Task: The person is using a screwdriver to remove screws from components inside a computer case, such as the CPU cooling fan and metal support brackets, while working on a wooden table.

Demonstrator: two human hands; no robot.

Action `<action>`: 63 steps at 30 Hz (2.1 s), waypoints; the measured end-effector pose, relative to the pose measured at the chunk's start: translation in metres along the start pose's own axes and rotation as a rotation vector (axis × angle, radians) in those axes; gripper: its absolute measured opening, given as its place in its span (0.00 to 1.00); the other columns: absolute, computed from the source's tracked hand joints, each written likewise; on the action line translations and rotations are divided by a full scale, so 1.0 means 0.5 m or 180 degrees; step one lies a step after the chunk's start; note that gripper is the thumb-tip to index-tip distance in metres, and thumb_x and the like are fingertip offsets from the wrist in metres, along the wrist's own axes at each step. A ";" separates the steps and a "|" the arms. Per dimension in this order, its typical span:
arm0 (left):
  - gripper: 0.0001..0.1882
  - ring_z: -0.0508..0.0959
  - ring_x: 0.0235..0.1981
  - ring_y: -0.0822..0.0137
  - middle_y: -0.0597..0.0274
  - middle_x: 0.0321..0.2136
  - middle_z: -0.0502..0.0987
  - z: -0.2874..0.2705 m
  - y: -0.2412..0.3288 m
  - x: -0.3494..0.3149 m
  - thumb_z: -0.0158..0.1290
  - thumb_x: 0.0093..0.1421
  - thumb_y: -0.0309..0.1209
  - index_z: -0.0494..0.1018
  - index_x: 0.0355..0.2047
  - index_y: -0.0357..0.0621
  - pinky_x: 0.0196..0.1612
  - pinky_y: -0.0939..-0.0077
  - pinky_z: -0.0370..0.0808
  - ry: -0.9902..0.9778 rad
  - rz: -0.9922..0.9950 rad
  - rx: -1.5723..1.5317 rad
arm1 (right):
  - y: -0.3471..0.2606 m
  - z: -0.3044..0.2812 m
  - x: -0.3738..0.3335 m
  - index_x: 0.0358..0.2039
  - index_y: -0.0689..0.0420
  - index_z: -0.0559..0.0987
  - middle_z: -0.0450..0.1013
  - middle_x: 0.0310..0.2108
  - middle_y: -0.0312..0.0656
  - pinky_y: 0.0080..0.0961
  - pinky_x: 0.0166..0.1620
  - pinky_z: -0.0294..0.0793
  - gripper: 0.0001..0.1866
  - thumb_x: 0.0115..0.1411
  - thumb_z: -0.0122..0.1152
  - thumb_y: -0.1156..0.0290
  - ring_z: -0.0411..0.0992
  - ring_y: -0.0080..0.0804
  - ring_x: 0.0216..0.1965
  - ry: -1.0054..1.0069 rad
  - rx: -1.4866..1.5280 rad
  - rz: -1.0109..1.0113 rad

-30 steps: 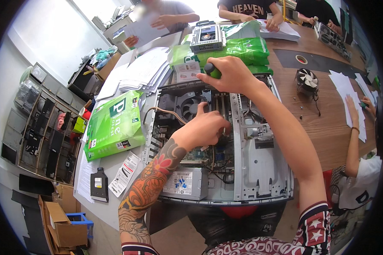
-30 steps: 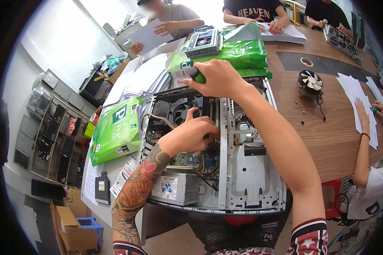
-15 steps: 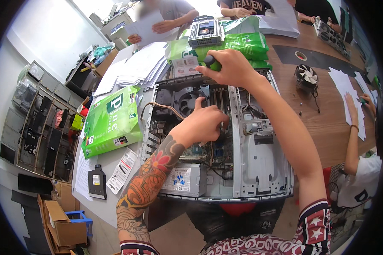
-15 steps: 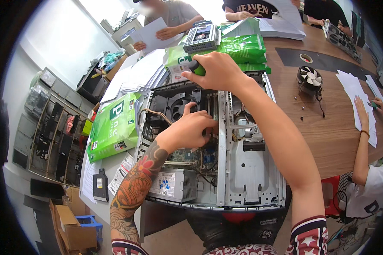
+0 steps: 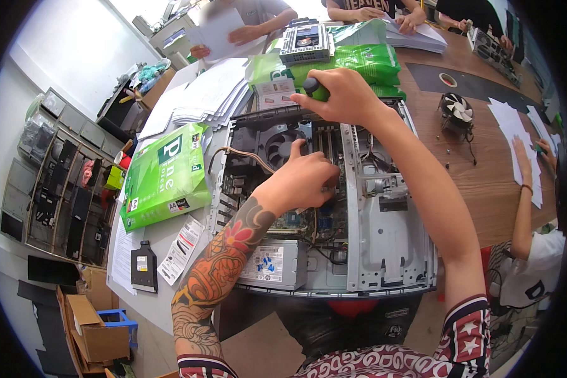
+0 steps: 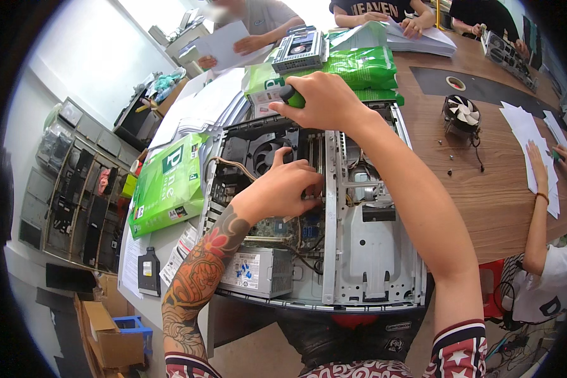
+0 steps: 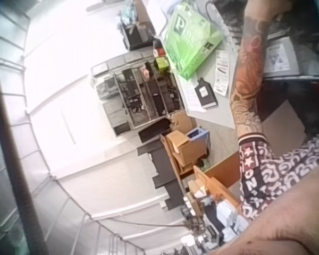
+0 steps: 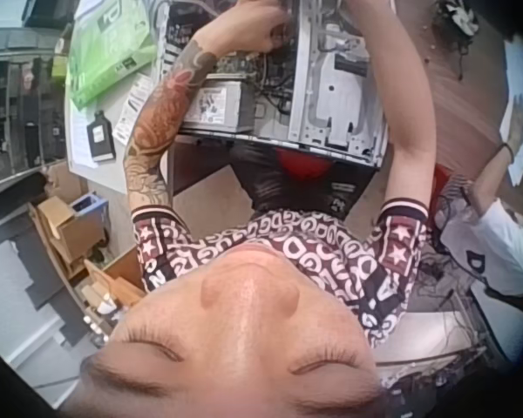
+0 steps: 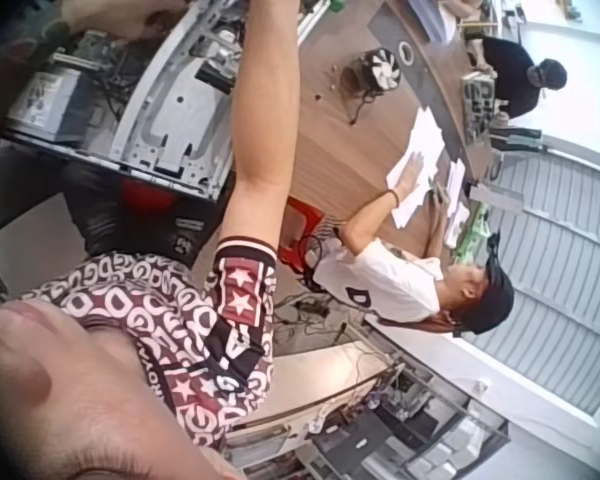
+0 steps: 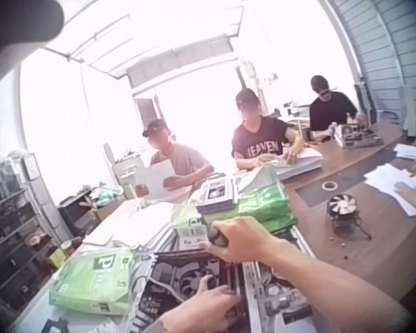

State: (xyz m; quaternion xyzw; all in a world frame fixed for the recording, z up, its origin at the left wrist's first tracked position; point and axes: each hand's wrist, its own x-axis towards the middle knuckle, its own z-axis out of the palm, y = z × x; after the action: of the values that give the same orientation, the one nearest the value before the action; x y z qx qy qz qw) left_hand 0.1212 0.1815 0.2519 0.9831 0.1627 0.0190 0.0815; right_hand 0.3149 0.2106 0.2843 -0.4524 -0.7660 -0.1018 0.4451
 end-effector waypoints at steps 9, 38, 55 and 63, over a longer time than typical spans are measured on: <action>0.10 0.79 0.35 0.60 0.68 0.22 0.76 -0.009 0.008 0.009 0.61 0.52 0.35 0.76 0.34 0.48 0.63 0.32 0.52 -0.0048 -0.0154 -0.0121 | 0.001 -0.001 -0.002 0.23 0.62 0.77 0.73 0.18 0.51 0.39 0.28 0.72 0.25 0.57 0.68 0.50 0.74 0.54 0.22 0.0002 0.0004 0.0004; 0.11 0.72 0.50 0.60 0.63 0.36 0.73 -0.011 -0.011 -0.010 0.57 0.49 0.26 0.76 0.35 0.48 0.64 0.40 0.55 -0.0286 0.0102 0.0027 | -0.004 -0.008 0.002 0.28 0.62 0.78 0.77 0.23 0.53 0.43 0.34 0.76 0.26 0.58 0.63 0.46 0.77 0.53 0.27 -0.0299 -0.0105 0.0173; 0.15 0.73 0.51 0.60 0.62 0.39 0.74 -0.014 -0.007 -0.008 0.59 0.50 0.29 0.78 0.41 0.50 0.64 0.42 0.56 -0.0221 0.0139 0.0155 | -0.003 -0.009 0.002 0.29 0.63 0.79 0.77 0.23 0.54 0.43 0.35 0.76 0.27 0.58 0.63 0.46 0.78 0.53 0.28 -0.0364 -0.0092 0.0249; 0.14 0.73 0.52 0.62 0.64 0.39 0.75 -0.013 -0.003 -0.007 0.59 0.51 0.28 0.79 0.40 0.50 0.64 0.36 0.54 -0.0259 0.0152 0.0076 | -0.009 -0.013 0.003 0.30 0.63 0.80 0.77 0.23 0.54 0.43 0.35 0.77 0.27 0.58 0.63 0.46 0.78 0.53 0.28 -0.0415 -0.0081 0.0295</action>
State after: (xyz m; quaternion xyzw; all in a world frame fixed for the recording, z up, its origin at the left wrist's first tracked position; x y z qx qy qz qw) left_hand 0.1170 0.1830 0.2581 0.9876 0.1359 -0.0210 0.0758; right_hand 0.3150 0.2053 0.2905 -0.4988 -0.7702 -0.0612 0.3927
